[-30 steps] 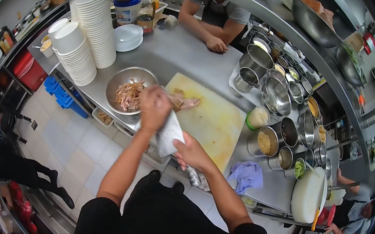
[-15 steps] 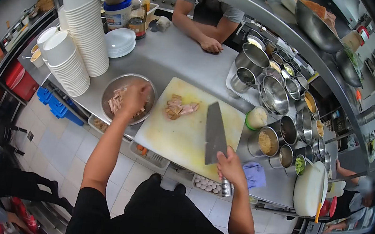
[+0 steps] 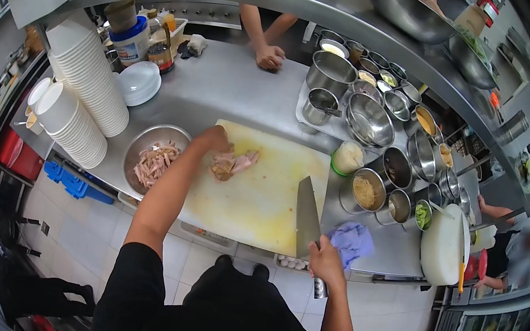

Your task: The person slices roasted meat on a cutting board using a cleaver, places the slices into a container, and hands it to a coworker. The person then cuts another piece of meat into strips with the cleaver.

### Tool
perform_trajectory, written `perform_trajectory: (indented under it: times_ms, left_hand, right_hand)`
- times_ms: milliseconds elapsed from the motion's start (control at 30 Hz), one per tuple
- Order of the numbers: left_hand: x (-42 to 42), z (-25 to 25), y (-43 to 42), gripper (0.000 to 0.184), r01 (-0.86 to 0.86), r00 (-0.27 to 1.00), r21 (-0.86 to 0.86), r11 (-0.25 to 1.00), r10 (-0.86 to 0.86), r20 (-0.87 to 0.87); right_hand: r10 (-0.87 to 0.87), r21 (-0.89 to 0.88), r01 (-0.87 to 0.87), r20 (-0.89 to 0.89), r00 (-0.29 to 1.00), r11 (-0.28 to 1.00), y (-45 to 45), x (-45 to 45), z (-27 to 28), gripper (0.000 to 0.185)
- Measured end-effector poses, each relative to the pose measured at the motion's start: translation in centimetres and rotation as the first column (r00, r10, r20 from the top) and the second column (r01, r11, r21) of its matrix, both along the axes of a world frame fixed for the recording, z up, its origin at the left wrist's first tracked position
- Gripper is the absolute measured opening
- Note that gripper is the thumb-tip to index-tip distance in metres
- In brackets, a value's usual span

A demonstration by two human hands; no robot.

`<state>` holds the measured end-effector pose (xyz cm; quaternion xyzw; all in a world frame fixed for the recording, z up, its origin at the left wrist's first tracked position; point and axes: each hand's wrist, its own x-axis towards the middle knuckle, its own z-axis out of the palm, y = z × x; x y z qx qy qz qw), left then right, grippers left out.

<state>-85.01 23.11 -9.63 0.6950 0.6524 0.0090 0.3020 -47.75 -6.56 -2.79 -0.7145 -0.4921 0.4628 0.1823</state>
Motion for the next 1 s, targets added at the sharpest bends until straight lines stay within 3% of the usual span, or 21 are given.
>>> perform_trajectory:
  times_ms: [100, 167, 200, 267, 300, 367, 400, 567, 600, 667, 700, 733, 800, 833, 900, 1000]
  left_hand:
    - [-0.4, 0.3, -1.7, 0.041, 0.032, 0.994, 0.158, 0.987, -0.048, 0.1]
    - [-0.5, 0.6, -4.0, 0.029, -0.112, 0.805, 0.242, 0.964, -0.055, 0.591]
    - [0.1, 1.2, -5.8, 0.029, -0.109, 0.811, 0.248, 0.963, -0.057, 0.582]
    - [2.4, 3.4, -10.5, 0.02, -0.205, 0.495, 0.225, 0.953, -0.097, 0.863]
    - [3.0, 4.3, -12.3, 0.02, -0.203, 0.501, 0.223, 0.954, -0.095, 0.86]
    - [4.2, 5.3, -15.7, 0.02, -0.163, 0.623, 0.539, 0.826, -0.337, 0.706]
    - [5.1, 5.3, -17.0, 0.02, -0.158, 0.622, 0.529, 0.834, -0.332, 0.709]
    - [8.5, 4.0, -21.0, 0.025, -0.297, 0.22, 0.338, 0.893, -0.281, 0.934]
    - [8.6, 3.8, -21.6, 0.025, -0.298, 0.223, 0.338, 0.893, -0.279, 0.934]
    - [9.0, 3.4, -22.7, 0.025, -0.265, 0.16, 0.051, 0.963, -0.009, 0.987]
    - [9.5, 3.2, -23.1, 0.025, -0.268, 0.105, 0.027, 0.963, 0.002, 0.994]
    - [10.0, 3.0, -23.5, 0.025, -0.265, 0.105, 0.032, 0.964, -0.004, 0.994]
    - [11.1, 3.1, -24.1, 0.024, -0.328, 0.104, 0.193, 0.925, -0.168, 0.98]
    - [11.4, 3.2, -24.2, 0.024, -0.326, 0.102, 0.19, 0.926, -0.166, 0.981]
    - [11.7, 3.1, -24.5, 0.023, -0.368, 0.373, 0.491, 0.79, -0.358, 0.856]
    - [12.3, 2.9, -25.4, 0.025, -0.402, 0.344, 0.337, 0.851, -0.201, 0.917]
  right_hand:
    - [0.047, 0.005, -0.047, 0.059, 0.997, 0.999, 0.0, -0.4, 0.7, 0.025]
    - [0.062, 0.007, -0.063, 0.069, 0.996, 0.998, 0.1, -0.4, 0.7, 0.025]
    - [0.062, 0.025, -0.064, 0.074, 0.995, 0.998, 0.2, -0.3, 0.5, 0.025]
    - [0.063, 0.042, -0.066, 0.071, 0.995, 0.997, 0.2, 0.1, -0.1, 0.024]
    - [0.09, 0.072, -0.096, 0.078, 0.993, 0.993, 0.2, 0.4, -0.5, 0.025]
    - [0.113, 0.088, -0.12, 0.082, 0.99, 0.989, 0.0, 0.7, -1.1, 0.025]
    - [0.118, 0.065, -0.124, 0.088, 0.989, 0.99, 0.1, 0.7, -1.2, 0.026]
    - [0.159, 0.049, -0.163, 0.082, 0.984, 0.985, 0.5, 0.8, -0.4, 0.026]
    - [0.162, 0.025, -0.165, 0.088, 0.983, 0.986, 0.5, 0.7, -0.1, 0.026]
    - [0.165, 0.005, -0.166, 0.094, 0.982, 0.986, 0.4, 1.1, -1.0, 0.027]
    - [0.194, 0.106, -0.209, 0.136, 0.972, 0.972, 0.3, 1.4, -2.7, 0.027]
    - [0.216, 0.205, -0.252, 0.182, 0.959, 0.946, 0.3, 2.0, -4.0, 0.028]
    - [0.216, 0.244, -0.266, 0.21, 0.953, 0.933, 0.0, 1.8, -3.1, 0.028]
    - [0.223, 0.274, -0.285, 0.237, 0.946, 0.918, -0.2, 1.6, -2.9, 0.029]
    - [0.215, 0.27, -0.271, 0.222, 0.951, 0.924, -0.6, 1.6, -2.9, 0.028]
    - [0.234, 0.28, -0.287, 0.209, 0.95, 0.916, -0.9, 1.6, -2.8, 0.026]
